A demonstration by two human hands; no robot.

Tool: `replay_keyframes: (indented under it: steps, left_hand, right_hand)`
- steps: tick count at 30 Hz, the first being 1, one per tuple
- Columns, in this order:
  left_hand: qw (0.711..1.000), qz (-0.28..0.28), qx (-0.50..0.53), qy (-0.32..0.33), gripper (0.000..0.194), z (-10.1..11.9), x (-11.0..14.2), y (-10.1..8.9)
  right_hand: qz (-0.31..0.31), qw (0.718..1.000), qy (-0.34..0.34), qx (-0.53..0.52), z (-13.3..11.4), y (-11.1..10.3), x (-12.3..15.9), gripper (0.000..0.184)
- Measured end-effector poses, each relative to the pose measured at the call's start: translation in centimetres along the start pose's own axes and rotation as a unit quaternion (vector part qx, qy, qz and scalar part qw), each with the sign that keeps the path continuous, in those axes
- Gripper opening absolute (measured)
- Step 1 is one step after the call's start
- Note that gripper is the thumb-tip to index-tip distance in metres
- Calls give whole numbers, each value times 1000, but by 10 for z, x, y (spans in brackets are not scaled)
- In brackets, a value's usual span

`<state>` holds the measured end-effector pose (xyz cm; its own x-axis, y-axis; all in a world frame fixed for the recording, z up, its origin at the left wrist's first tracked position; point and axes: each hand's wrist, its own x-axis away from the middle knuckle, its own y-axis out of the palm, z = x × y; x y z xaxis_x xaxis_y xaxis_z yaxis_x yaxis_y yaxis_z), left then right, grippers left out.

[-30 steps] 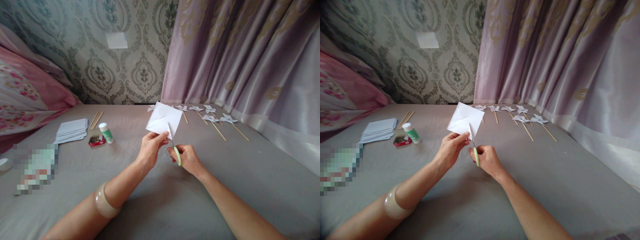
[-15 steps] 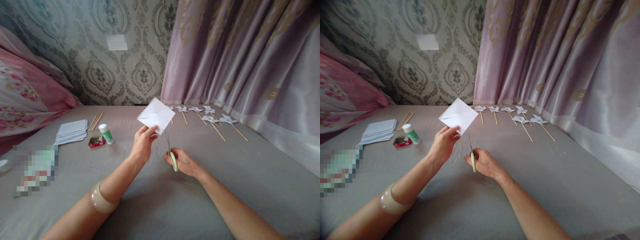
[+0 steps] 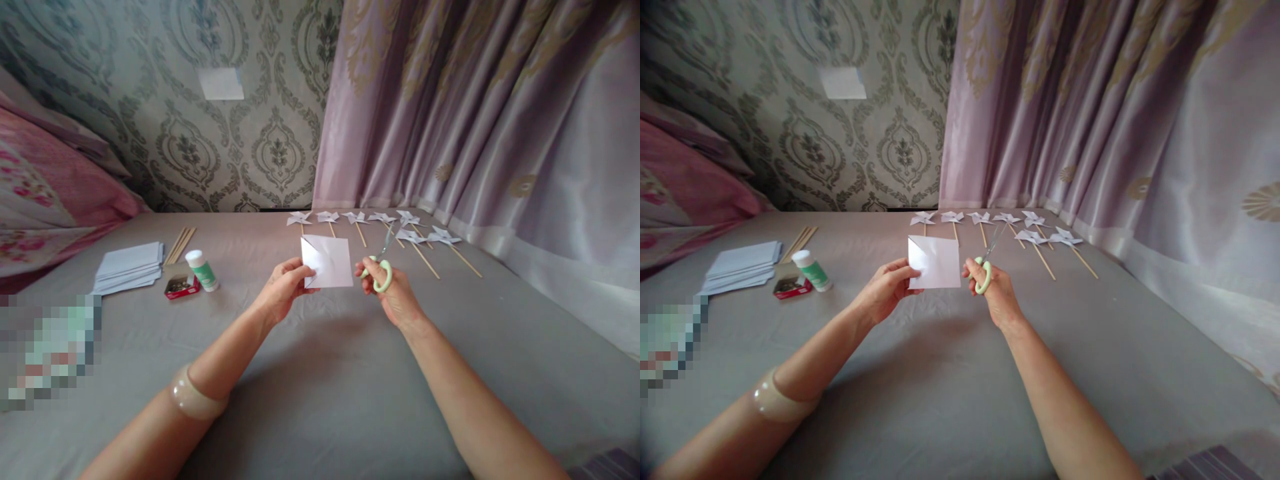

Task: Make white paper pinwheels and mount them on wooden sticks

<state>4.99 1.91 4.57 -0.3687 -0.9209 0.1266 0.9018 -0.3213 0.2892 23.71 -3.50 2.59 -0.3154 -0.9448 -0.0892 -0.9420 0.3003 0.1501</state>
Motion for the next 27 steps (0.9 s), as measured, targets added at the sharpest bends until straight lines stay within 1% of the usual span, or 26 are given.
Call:
replay_keyframes:
  steps: [2,7,11,13,17,19,21,25,27]
  left_hand:
    - [1000,-3,-20,4,21,-1,0,0]
    - [999,-13,-27,28,17,-1,0,-2]
    - [999,-5,-7,37,14,-2,0,-2]
    - [999,1,-4,39,12,-4,0,-2]
    - [999,-6,-11,38,12,-8,-2,-4]
    - [999,-3,-9,39,15,-10,-4,-5]
    - [999,-1,2,42,22,-11,-4,-5]
    - [998,-26,42,41,40,-14,-3,-2]
    - [998,-28,57,29,41,-17,-1,2]
  right_hand:
    - [-4,1000,5,14,0,0,1,37]
    - [21,998,21,52,4,2,2,39]
    - [3,998,38,51,6,4,3,39]
    - [1,999,35,37,8,5,3,37]
    - [5,1000,4,-1,9,7,5,34]
    - [18,1000,-8,6,7,9,6,35]
    - [39,999,-15,16,5,11,7,36]
    - [88,995,-38,25,2,15,8,37]
    - [107,992,-55,30,4,15,8,36]
